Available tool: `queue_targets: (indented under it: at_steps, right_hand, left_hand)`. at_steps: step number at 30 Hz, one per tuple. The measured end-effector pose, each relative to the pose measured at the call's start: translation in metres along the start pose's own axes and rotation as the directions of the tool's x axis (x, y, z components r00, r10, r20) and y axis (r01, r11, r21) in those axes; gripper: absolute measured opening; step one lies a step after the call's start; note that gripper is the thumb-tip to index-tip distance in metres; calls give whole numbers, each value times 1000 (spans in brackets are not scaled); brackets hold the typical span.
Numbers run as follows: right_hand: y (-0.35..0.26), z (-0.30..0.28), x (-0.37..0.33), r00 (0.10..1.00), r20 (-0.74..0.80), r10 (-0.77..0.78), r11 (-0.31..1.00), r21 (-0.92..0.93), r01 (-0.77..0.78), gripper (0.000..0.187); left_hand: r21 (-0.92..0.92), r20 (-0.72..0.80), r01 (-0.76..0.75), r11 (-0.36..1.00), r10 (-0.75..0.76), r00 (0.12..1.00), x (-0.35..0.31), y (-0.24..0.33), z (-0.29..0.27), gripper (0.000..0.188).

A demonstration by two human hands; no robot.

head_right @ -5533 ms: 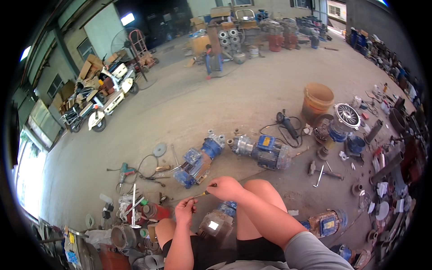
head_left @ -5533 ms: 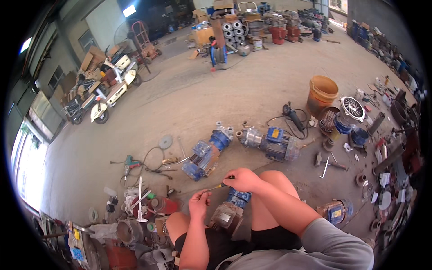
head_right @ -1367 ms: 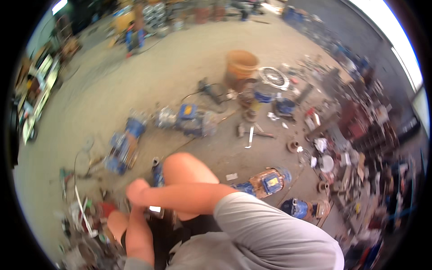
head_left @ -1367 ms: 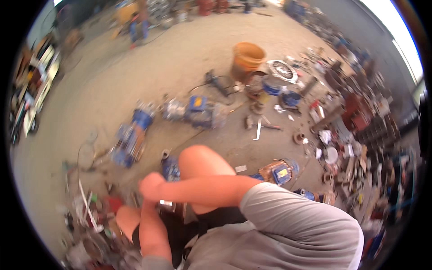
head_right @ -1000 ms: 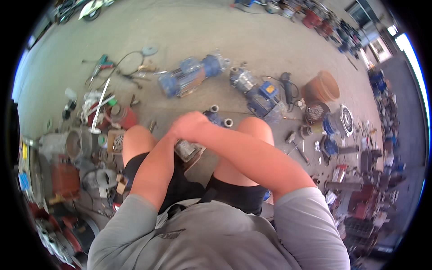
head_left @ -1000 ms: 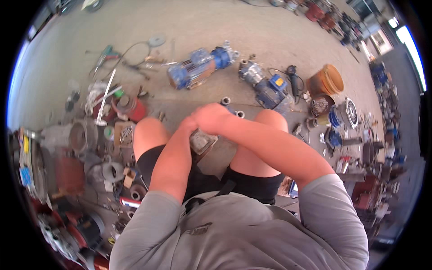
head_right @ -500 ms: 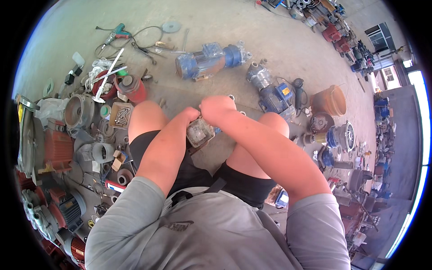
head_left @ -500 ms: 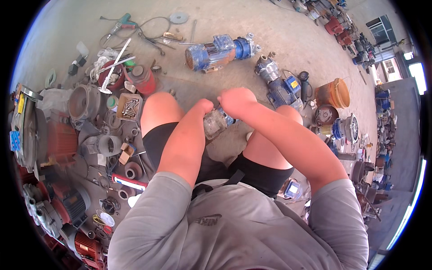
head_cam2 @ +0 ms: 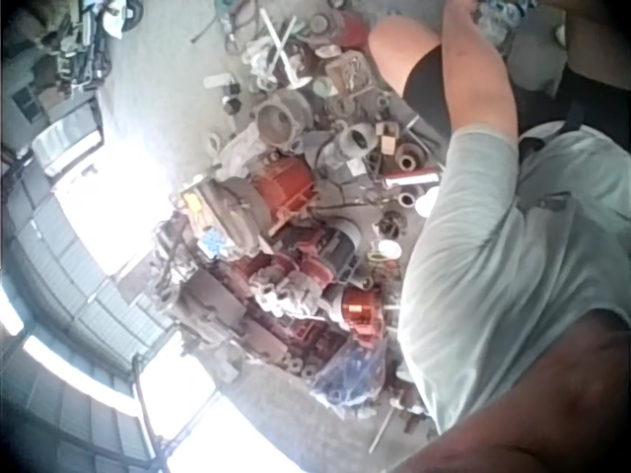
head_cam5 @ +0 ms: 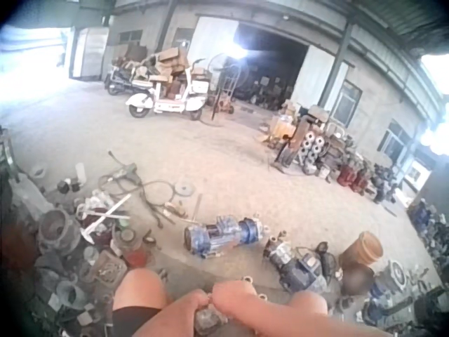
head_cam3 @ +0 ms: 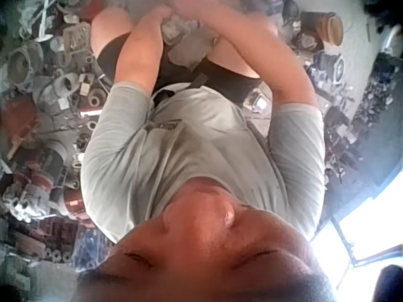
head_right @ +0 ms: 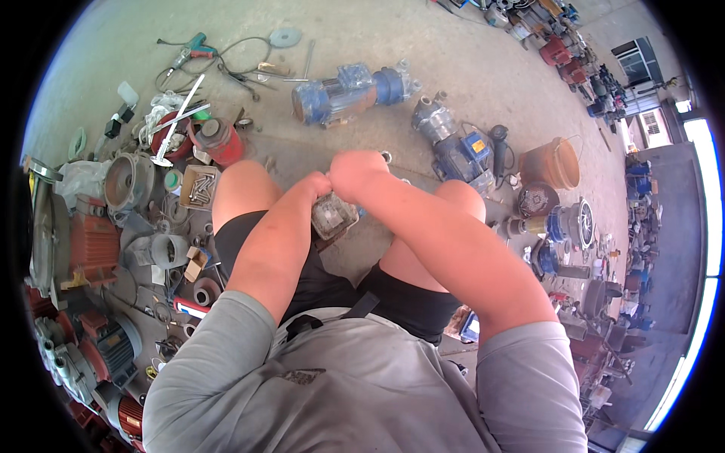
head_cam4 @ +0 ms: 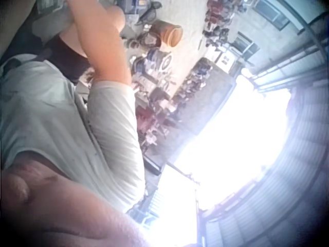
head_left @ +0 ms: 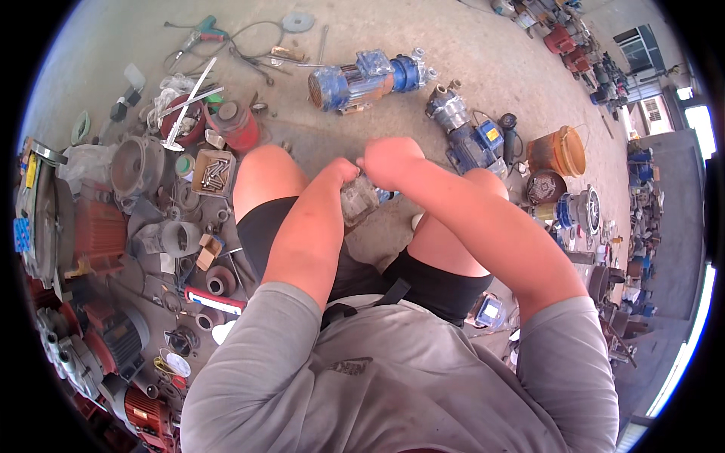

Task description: The person is sitting on the floor in a workshop, using a screwdriver to remove screws from the terminal box of a blue electric motor. They remove several screws and set them aside, then continue to work on the motor's casing.

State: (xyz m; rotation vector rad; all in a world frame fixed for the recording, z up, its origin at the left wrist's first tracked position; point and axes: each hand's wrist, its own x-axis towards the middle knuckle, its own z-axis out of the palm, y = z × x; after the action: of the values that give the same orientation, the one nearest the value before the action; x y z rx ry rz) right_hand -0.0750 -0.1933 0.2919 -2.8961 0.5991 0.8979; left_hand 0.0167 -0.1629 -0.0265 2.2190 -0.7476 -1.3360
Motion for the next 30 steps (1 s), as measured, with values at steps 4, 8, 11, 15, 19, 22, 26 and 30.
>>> queue_targets:
  at_steps: [4,8,11,15,19,22,26,30]
  right_hand:
    - [11,0,7,947,36,-320,927,-196,321,27]
    - [27,16,25,980,196,-47,986,-149,77,29]
    - [25,21,20,995,31,90,995,48,-91,30]
    - [36,23,5,971,-105,-215,973,63,222,31]
    - [9,-9,-4,970,176,-169,984,-31,177,29]
    - [9,2,3,983,162,-90,987,-119,110,26]
    - [-26,-18,-6,996,78,-50,996,-75,56,29]
    - [4,-7,-2,955,82,-286,953,-77,292,35]
  left_hand:
    - [-119,-51,4,993,-10,999,0,-10,-1,40]
    - [-6,-50,35,999,-36,998,-5,9,2,43]
    - [55,-40,5,998,-3,999,-2,4,-4,44]
    - [42,-6,-51,998,51,999,3,1,3,43]
    - [46,35,-105,993,104,994,17,-15,5,43]
    - [-64,27,-55,996,57,998,29,-10,21,43]
    - [-37,-131,33,999,-38,991,53,-47,10,46]
    - [-8,-33,-4,1000,4,999,45,-19,24,47]
